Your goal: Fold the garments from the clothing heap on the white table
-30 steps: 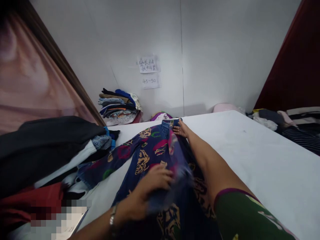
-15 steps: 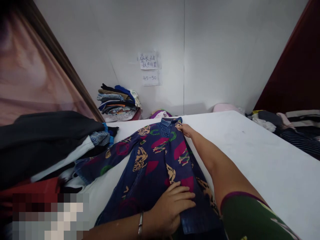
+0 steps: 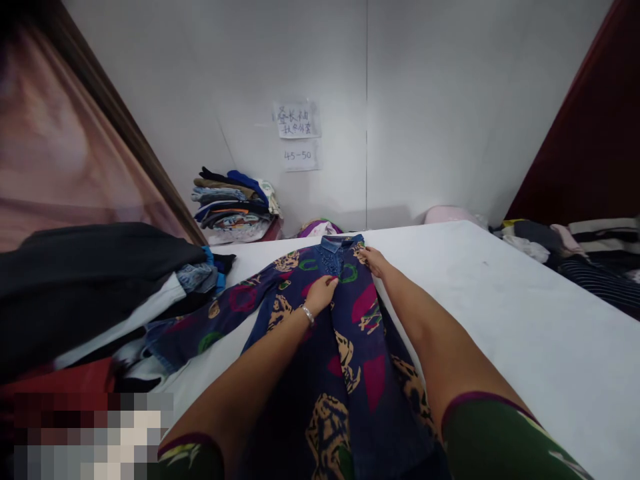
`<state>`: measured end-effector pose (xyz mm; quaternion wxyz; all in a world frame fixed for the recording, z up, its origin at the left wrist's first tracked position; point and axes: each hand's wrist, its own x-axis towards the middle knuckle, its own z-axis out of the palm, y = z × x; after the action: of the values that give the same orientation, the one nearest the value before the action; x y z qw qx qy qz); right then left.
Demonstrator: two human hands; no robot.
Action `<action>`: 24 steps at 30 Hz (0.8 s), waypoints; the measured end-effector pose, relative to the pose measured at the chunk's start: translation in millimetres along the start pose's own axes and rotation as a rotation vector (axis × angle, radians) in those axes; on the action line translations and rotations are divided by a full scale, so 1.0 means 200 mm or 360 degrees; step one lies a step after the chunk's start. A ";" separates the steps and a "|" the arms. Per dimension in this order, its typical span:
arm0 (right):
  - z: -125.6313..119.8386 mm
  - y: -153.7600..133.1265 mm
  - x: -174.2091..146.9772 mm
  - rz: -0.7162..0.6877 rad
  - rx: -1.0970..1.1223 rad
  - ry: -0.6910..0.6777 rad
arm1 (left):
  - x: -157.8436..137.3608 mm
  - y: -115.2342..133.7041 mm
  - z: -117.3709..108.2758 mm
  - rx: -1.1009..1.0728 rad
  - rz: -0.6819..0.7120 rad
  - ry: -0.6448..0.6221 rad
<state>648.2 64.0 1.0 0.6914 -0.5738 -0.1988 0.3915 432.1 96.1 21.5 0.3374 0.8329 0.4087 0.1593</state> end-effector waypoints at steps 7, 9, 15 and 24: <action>0.10 0.05 0.06 0.0059 0.0058 -0.0097 | -0.01 -0.03 0.11 0.0194 -0.0218 0.0064; 0.11 0.06 0.07 0.0097 0.0039 -0.0104 | -0.03 -0.03 0.10 0.0274 -0.0204 0.0045; 0.12 0.04 0.07 0.0121 -0.0051 -0.0071 | -0.05 0.04 0.06 0.0449 -0.0057 0.0058; -0.11 0.05 -0.02 0.0077 -0.0420 0.0222 | -0.04 0.00 0.14 0.0677 0.0508 -0.0175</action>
<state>658.1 47.6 -14.2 0.6124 -0.6902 -0.1862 0.3377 443.2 78.0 1.7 0.1470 0.9464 0.2775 0.0757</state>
